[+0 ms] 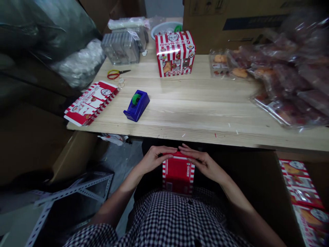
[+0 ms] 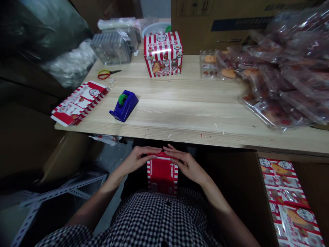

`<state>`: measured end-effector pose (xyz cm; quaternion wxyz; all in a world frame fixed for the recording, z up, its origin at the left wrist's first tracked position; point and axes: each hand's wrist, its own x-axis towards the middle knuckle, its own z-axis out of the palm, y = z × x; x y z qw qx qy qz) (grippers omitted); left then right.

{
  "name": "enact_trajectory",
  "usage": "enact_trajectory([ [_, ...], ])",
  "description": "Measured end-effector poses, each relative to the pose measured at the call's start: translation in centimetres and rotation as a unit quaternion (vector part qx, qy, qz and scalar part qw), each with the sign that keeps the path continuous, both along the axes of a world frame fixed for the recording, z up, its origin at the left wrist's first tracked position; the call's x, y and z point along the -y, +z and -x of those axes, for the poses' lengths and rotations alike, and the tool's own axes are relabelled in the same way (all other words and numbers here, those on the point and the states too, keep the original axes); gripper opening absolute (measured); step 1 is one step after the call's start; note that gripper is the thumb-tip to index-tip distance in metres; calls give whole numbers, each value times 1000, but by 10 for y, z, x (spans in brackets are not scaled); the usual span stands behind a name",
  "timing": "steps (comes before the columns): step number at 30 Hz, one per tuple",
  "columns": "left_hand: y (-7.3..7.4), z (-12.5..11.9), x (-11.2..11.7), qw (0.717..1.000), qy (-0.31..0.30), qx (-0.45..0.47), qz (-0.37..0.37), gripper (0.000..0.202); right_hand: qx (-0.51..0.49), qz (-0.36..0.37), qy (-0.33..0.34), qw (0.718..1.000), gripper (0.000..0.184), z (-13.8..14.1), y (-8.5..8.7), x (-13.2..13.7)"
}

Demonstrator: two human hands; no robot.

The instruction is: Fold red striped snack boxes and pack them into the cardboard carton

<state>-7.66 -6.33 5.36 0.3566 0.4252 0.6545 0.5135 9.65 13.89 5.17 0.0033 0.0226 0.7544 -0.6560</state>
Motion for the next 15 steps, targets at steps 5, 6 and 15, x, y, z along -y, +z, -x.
enact_trajectory([
  [5, -5, -10, 0, 999, 39, 12, -15, 24, 23, 43, -77, 996, 28, -1, 2, 12],
  [6, -5, -13, 0, 999, 49, 6, -19, 24, 25, 44, -101, 994, 27, 0, 1, 16],
  [15, 34, 72, 19, 868, 437, -235, -3, 37, 55, 42, -194, 979, 22, 7, -17, 22],
])
